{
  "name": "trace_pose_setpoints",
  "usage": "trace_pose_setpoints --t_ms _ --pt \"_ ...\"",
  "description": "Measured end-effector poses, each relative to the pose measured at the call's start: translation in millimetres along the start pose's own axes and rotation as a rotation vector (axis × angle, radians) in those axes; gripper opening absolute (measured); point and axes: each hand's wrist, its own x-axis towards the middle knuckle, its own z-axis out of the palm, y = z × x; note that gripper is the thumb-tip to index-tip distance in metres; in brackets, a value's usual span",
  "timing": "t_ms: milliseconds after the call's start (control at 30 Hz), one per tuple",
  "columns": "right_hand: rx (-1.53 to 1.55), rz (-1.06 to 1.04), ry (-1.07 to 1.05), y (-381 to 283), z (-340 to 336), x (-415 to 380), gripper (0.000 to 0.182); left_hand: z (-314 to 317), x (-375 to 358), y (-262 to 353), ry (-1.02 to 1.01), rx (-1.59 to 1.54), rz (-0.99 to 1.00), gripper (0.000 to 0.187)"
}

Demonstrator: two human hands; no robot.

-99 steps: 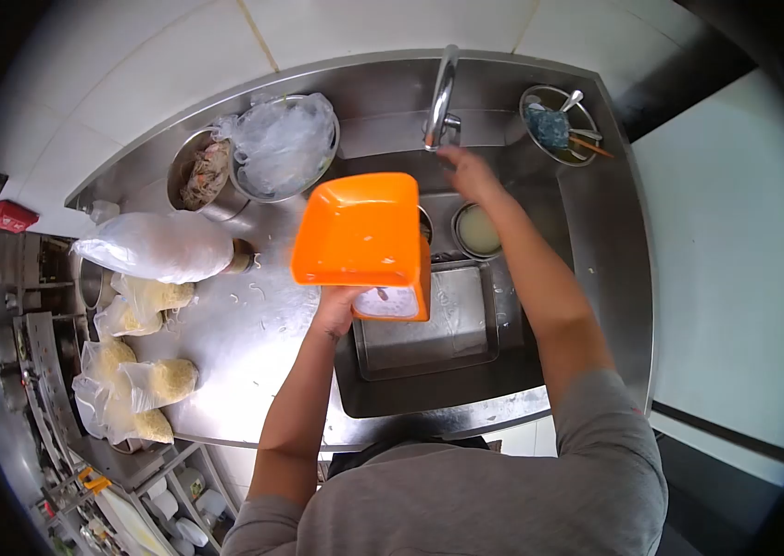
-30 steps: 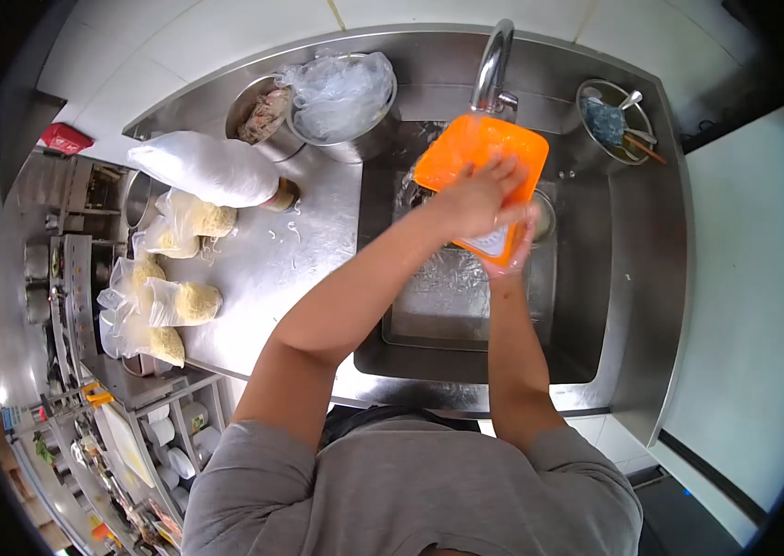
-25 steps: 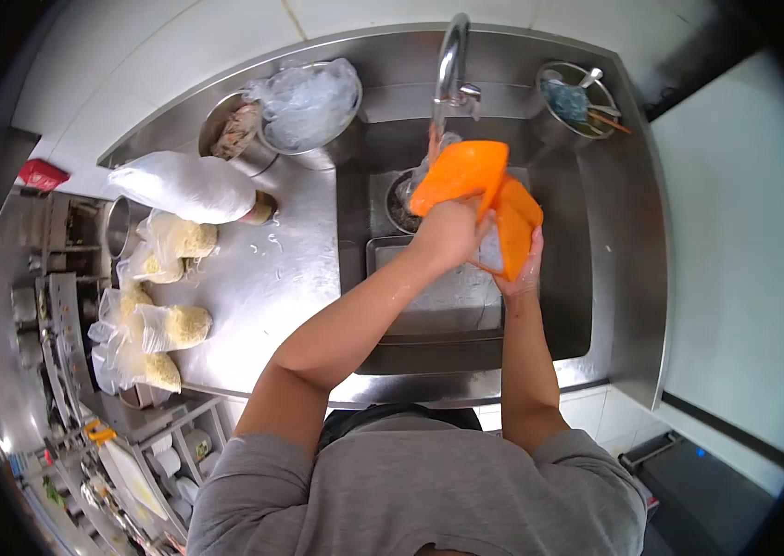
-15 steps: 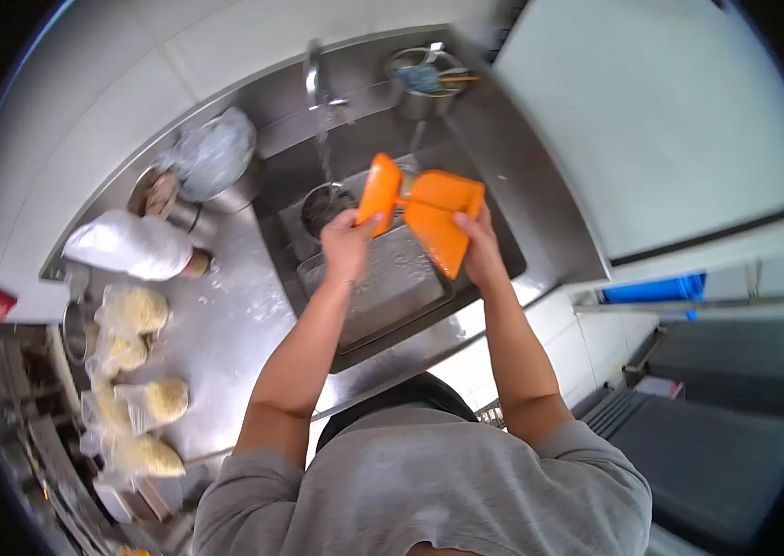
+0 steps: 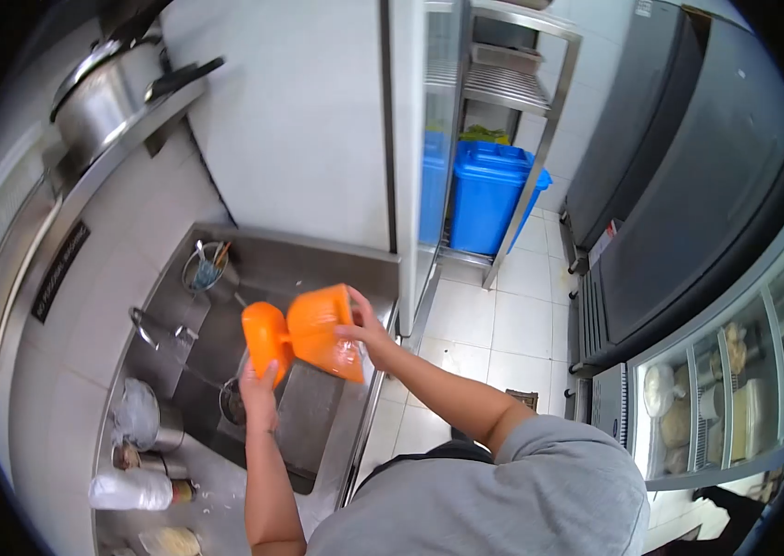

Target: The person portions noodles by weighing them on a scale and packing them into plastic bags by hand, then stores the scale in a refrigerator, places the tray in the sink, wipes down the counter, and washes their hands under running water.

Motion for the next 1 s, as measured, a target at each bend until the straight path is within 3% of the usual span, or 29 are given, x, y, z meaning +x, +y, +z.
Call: trace_pose_setpoints --t_ms 33,100,167,333,367,467,500,633,733,800,867,967,1000 --pt "0.061 0.040 0.024 -4 -25 -15 0.088 23 -2 5 -0.036 0.049 -0.018 0.031" --pt "0.479 0.147 0.081 -11 -77 -47 0.079 74 -4 3 -0.230 0.220 -0.029 0.032" --pt "0.656 0.220 0.091 -34 -140 -81 0.069 140 -7 -8 -0.504 0.294 0.220 0.033" --pt "0.776 -0.054 0.192 -95 -273 -155 0.064 295 -11 -9 -0.932 0.849 0.698 0.032" --pt "0.769 -0.137 0.223 -103 -294 -167 0.064 319 -10 -8 -0.916 1.027 0.738 0.037" --pt "0.902 -0.236 0.366 -141 -352 -187 0.060 371 11 -25 -0.523 0.777 0.837 0.041" --pt "0.889 -0.266 0.402 -149 -370 -188 0.059 376 24 -32 -0.547 0.794 0.763 0.041" --pt "0.849 -0.341 0.438 -187 -420 -167 0.055 346 41 -90 -0.664 0.937 0.501 0.038" --pt "0.895 -0.402 0.378 -204 -446 -123 0.051 280 30 -156 -0.824 1.028 0.163 0.039" --pt "0.889 -0.447 0.345 -219 -445 -88 0.050 225 11 -200 -0.795 1.141 -0.095 0.038" --pt "0.894 -0.474 0.276 -240 -442 -48 0.048 175 -10 -242 -0.826 1.294 -0.149 0.039" --pt "0.842 -0.528 0.110 -261 -452 13 0.043 101 -38 -316 -0.832 1.034 -0.258 0.034" --pt "0.854 -0.509 0.163 -267 -457 34 0.043 92 -43 -325 -0.809 1.004 -0.356 0.034"
